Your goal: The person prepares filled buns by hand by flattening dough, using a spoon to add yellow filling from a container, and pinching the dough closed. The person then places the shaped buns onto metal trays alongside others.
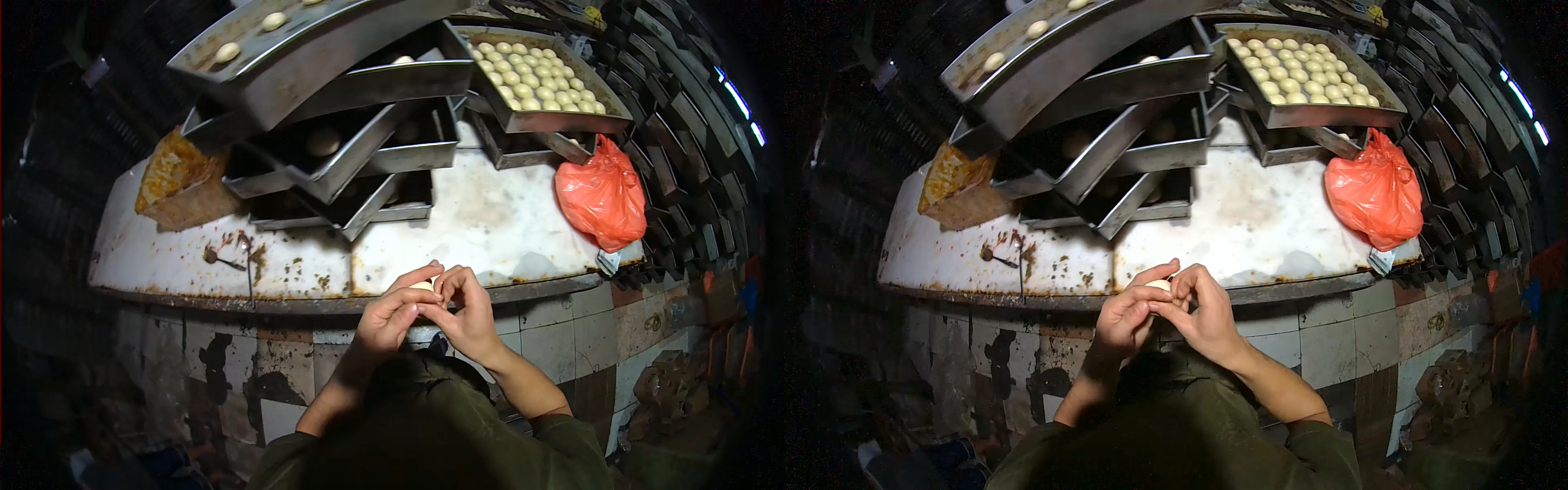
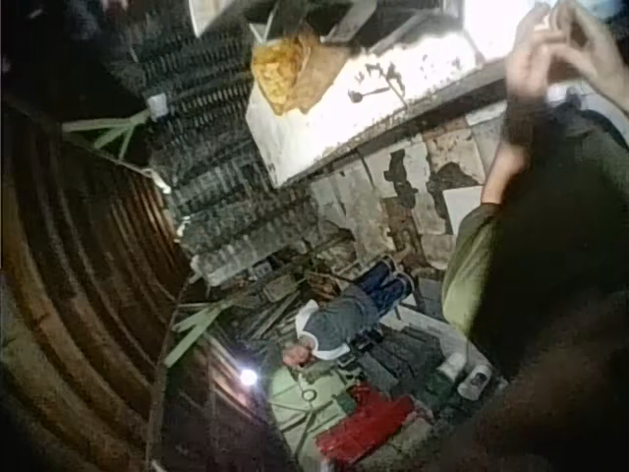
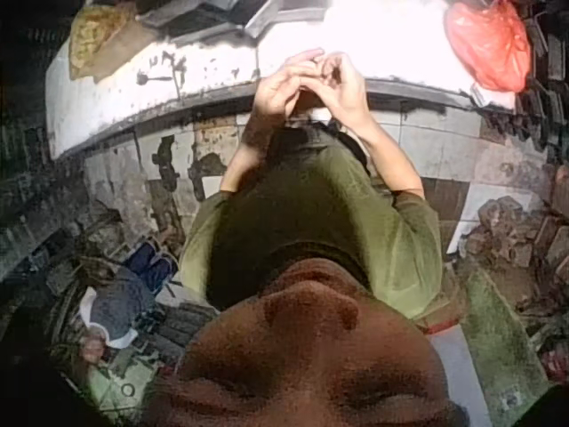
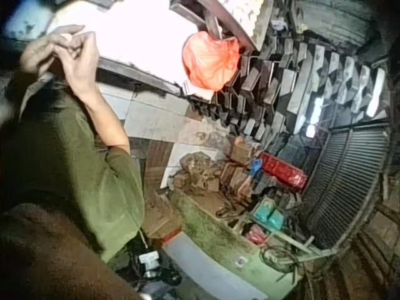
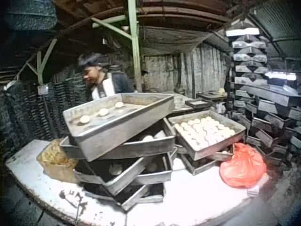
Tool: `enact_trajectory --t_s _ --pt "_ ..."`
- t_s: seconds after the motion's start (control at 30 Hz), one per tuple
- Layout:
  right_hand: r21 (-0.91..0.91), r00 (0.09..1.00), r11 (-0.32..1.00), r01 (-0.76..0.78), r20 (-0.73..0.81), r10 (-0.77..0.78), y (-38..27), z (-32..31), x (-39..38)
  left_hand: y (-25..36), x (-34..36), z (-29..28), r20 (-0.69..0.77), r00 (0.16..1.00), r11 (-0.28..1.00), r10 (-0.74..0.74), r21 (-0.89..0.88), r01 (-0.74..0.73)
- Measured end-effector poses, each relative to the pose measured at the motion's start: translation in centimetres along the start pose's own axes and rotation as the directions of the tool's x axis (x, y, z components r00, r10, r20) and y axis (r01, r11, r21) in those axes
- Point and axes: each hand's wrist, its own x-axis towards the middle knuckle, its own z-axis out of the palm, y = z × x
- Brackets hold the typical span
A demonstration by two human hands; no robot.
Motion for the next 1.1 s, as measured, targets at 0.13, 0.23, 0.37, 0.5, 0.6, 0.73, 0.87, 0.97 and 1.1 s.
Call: enact_trajectory --t_s 0.13,0.23,0.37,0.5,0.6,0.73,0.87,0.97,1.1 --pt "0.113 0.995 0.99 -0.083 -0.053 0.09 1.3 -2.9 1.1 -1.7 3.5 3.2 -0.251 0.956 0.988 -0.152 -0.071 0.138" --pt "-0.031 0.986 0.991 0.134 -0.1 -0.136 2.0 -4.4 1.7 -2.9 5.8 3.6 -0.415 0.866 0.94 -0.28 -0.301 0.16" --pt "-0.314 0.937 0.907 0.281 -0.114 -0.33 3.3 -6.6 2.7 -4.2 7.2 3.4 -0.205 0.919 0.88 -0.336 -0.416 0.229" --pt "0.566 0.937 0.77 -0.296 0.013 0.35 3.9 -7.3 3.8 -5.5 8.0 3.4 -0.072 0.997 0.998 0.041 0.06 -0.036" --pt "0.014 0.99 0.994 0.105 -0.092 -0.103 4.0 -6.9 4.5 -6.1 8.6 3.7 -0.282 0.954 0.987 0.104 0.15 -0.063" --pt "-0.162 0.94 0.929 0.333 -0.022 -0.341 4.8 -6.2 5.4 -6.0 9.0 3.3 -0.479 0.836 0.933 -0.266 -0.348 0.098" --pt "0.511 0.995 0.856 -0.075 -0.012 0.094 5.8 -5.3 6.2 -5.2 8.6 2.1 -0.168 0.986 0.998 0.016 0.063 -0.006" --pt "0.588 0.954 0.752 -0.298 0.195 0.226 5.7 -4.3 6.4 -4.7 8.4 0.9 -0.299 0.954 0.984 -0.017 0.164 0.069" --pt "0.202 0.979 0.97 0.138 0.12 -0.164 5.4 -2.6 7.1 -4.5 8.3 -0.8 -0.576 0.774 0.951 -0.263 -0.289 0.108"
